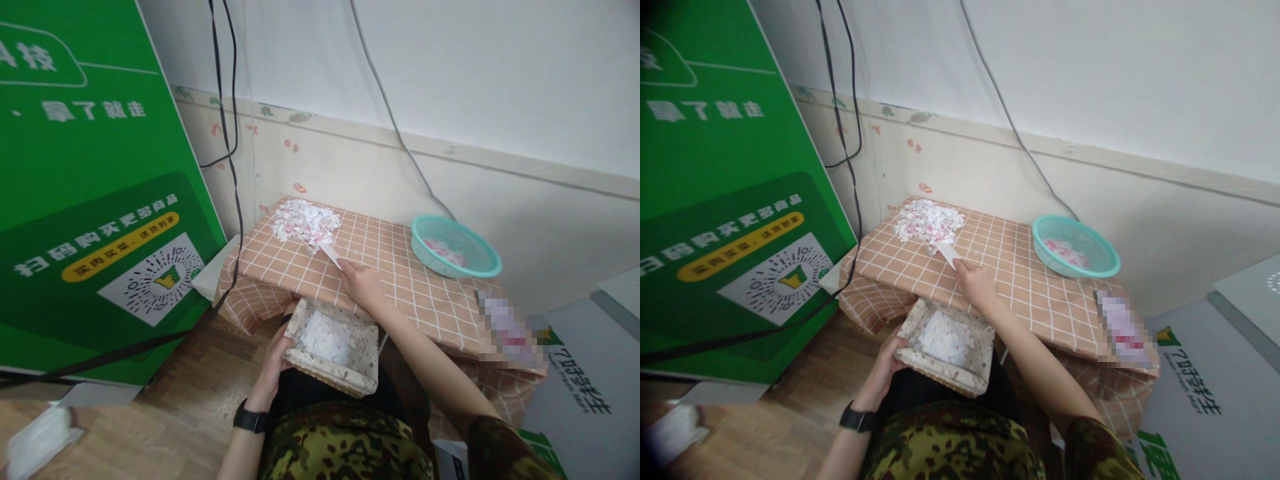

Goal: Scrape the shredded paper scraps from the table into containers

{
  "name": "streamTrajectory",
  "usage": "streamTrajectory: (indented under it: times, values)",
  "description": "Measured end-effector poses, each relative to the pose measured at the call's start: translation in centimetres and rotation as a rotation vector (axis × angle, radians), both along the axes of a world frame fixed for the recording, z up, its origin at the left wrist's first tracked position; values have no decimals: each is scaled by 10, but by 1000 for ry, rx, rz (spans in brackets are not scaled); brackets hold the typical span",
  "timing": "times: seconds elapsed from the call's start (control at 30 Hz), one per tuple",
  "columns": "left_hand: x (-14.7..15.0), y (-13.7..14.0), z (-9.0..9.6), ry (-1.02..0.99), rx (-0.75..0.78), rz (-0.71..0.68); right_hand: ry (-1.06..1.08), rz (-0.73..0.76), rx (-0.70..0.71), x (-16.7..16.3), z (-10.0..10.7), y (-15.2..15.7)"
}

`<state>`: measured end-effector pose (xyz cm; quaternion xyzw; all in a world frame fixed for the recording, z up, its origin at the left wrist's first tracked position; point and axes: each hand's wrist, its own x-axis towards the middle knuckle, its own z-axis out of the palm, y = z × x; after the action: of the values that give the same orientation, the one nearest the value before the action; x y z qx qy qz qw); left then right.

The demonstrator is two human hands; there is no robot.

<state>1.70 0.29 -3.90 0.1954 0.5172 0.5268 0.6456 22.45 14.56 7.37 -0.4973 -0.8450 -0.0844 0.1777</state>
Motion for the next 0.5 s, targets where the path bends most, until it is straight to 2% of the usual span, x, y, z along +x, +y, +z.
streamTrajectory:
  times: [0.1, 0.3, 0.5]
  values:
    - [-1, 0, -2, 56, 44, -32, 13, -53, 14, 1, 0, 11]
    - [-1, 0, -5, 46, 56, -13, 93, -128, 41, 9, 2, 21]
    - [-3, 0, -6, 56, 65, -34, 193, -302, 65, 28, 6, 33]
